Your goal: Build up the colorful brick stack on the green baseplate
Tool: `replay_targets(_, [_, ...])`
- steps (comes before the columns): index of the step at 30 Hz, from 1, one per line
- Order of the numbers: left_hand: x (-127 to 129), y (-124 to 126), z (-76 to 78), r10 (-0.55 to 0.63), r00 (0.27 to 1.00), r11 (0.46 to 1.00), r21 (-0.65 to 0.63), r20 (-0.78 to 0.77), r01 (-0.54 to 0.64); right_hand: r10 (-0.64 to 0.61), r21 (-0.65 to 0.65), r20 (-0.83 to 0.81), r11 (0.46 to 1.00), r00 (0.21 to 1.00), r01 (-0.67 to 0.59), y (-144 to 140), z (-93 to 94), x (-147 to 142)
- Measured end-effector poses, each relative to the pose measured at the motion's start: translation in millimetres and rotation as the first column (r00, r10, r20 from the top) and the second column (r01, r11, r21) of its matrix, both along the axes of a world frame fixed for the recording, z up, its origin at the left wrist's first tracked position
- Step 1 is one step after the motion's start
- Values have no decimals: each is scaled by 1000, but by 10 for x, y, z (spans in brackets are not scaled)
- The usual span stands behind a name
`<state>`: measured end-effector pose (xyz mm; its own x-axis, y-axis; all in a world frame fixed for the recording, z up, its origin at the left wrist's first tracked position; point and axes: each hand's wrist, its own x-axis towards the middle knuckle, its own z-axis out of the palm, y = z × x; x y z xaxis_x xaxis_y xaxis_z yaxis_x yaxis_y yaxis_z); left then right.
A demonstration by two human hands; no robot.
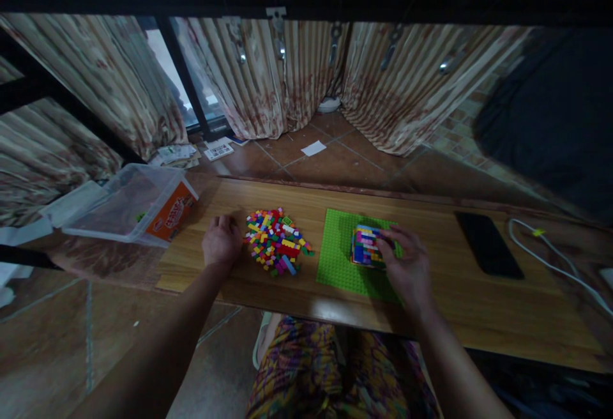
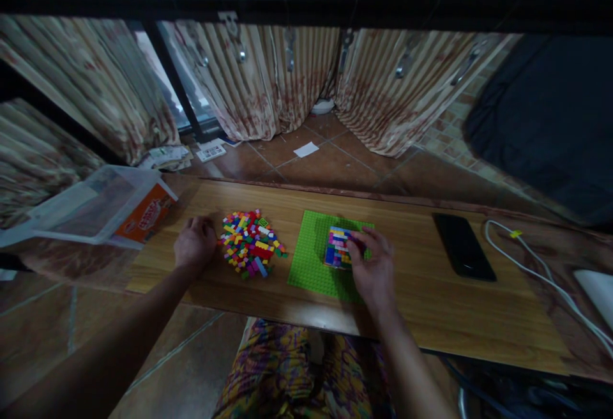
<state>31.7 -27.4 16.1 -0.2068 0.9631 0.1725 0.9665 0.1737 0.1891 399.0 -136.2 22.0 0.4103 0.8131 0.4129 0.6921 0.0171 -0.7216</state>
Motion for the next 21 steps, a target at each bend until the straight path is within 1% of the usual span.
replay_targets(6, [-8, 7, -13, 1, 1000, 1000, 2, 7, -1, -59, -60, 27, 996, 998, 61, 70, -17, -62])
replay_targets(12, [5, 0, 5, 4, 1000, 1000, -2, 1, -4, -45, -80, -93, 996, 995, 38, 115, -94, -85])
replay_targets(21, [3, -2, -13, 0, 1000, 1000, -4, 10, 0, -77, -105, -146, 993, 986, 62, 139, -31, -120])
